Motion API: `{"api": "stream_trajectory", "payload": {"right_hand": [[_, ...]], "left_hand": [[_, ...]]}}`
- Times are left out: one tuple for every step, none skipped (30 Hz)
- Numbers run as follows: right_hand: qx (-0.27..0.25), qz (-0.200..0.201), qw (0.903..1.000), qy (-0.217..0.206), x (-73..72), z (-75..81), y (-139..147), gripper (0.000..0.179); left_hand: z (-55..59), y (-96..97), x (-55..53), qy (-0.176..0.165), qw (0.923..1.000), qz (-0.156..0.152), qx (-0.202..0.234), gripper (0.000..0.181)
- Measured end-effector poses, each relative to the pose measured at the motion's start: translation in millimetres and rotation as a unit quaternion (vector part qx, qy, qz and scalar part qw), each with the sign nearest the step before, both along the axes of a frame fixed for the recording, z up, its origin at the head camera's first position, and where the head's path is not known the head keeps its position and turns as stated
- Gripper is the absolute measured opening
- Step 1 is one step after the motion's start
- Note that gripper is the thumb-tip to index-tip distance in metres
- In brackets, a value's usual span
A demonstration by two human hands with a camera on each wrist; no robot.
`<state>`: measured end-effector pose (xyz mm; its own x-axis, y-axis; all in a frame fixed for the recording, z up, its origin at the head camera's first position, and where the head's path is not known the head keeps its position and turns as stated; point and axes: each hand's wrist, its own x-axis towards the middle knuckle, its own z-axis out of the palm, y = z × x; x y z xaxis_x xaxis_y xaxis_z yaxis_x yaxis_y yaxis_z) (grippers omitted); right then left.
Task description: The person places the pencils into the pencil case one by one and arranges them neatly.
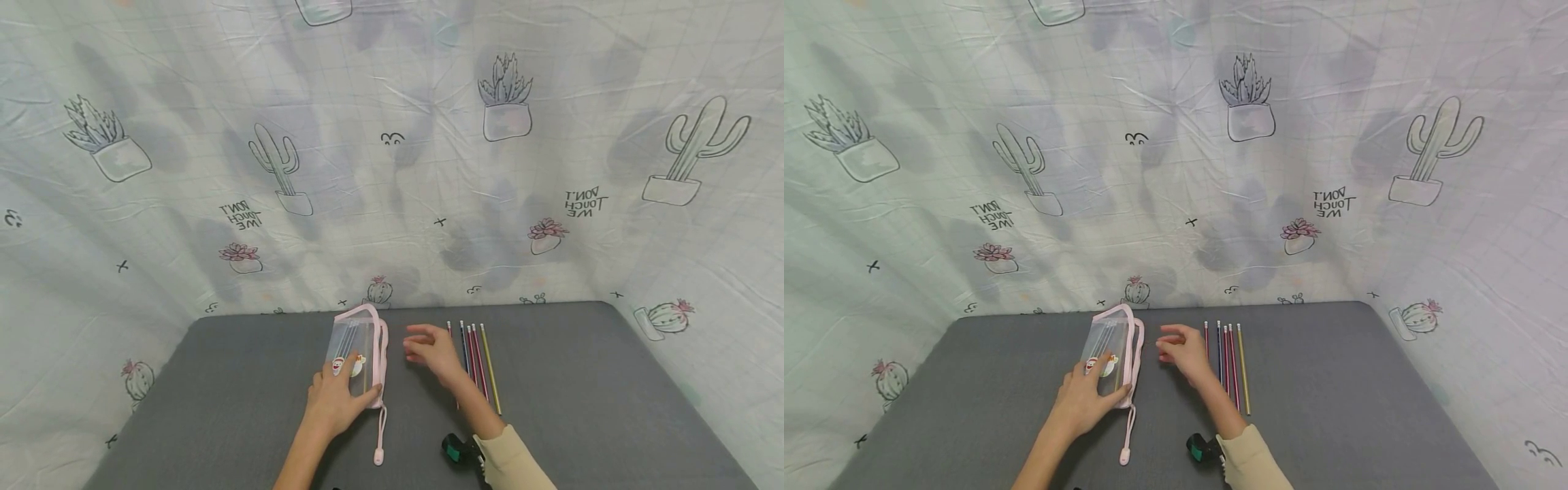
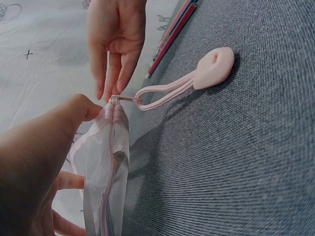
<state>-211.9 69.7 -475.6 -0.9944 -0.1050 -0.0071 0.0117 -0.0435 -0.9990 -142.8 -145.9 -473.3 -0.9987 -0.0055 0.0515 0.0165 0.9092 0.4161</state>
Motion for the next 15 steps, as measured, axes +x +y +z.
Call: {"api": "stream_trajectory", "payload": {"right_hand": [[0.005,0.002,1.0000,0.001,0.3,0.6,2,0.036],[0.011,0.003,0.9999,0.002,0.7,1.5,5,0.037],[0.016,0.006,0.9998,0.004,1.2,2.2,7,0.037],[0.023,0.009,0.9997,0.005,1.8,3.3,10,0.037],[0.028,0.012,0.9995,0.007,2.2,4.1,12,0.037],[0.035,0.014,0.9992,0.010,2.5,4.7,15,0.037],[0.044,0.015,0.9988,0.013,2.7,5.4,17,0.037],[0.051,0.017,0.9984,0.017,2.7,5.7,19,0.037],[0.060,0.017,0.9979,0.019,2.7,6.0,21,0.037],[0.068,0.017,0.9973,0.022,2.8,6.2,23,0.037],[0.075,0.015,0.9967,0.027,2.9,6.7,24,0.036],[0.082,0.014,0.9961,0.029,2.9,7.0,26,0.036],[0.089,0.011,0.9955,0.030,2.8,7.3,27,0.035],[0.094,0.007,0.9950,0.033,2.8,7.6,28,0.035],[0.102,0.001,0.9941,0.036,2.8,7.9,30,0.035]], "left_hand": [[0.0,0.0,0.0,-0.001,1.0000,0.000,0.000,0.087],[0.1,-0.1,0.0,-0.002,1.0000,0.000,0.000,0.087],[0.0,-0.3,0.0,-0.003,1.0000,-0.001,0.000,0.088],[-0.2,-0.5,0.0,-0.003,1.0000,-0.002,0.001,0.087],[-0.3,-0.7,0.1,-0.002,1.0000,-0.002,0.001,0.087],[-0.5,-0.9,0.2,-0.001,1.0000,-0.003,0.002,0.087],[-0.8,-1.0,0.2,0.000,1.0000,-0.003,0.002,0.087],[-0.9,-1.0,0.3,0.001,1.0000,-0.003,0.002,0.087],[-1.2,-1.2,0.4,0.002,1.0000,-0.004,0.003,0.087],[-1.3,-1.2,0.4,0.003,1.0000,-0.004,0.003,0.087],[-1.4,-1.2,0.5,0.004,1.0000,-0.004,0.003,0.087],[-1.6,-1.2,0.5,0.005,1.0000,-0.004,0.003,0.087],[-1.6,-1.2,0.6,0.007,1.0000,-0.005,0.004,0.087],[-1.6,-1.2,0.6,0.007,0.9999,-0.005,0.005,0.087],[-1.5,-1.1,0.7,0.008,0.9999,-0.006,0.007,0.086]]}}
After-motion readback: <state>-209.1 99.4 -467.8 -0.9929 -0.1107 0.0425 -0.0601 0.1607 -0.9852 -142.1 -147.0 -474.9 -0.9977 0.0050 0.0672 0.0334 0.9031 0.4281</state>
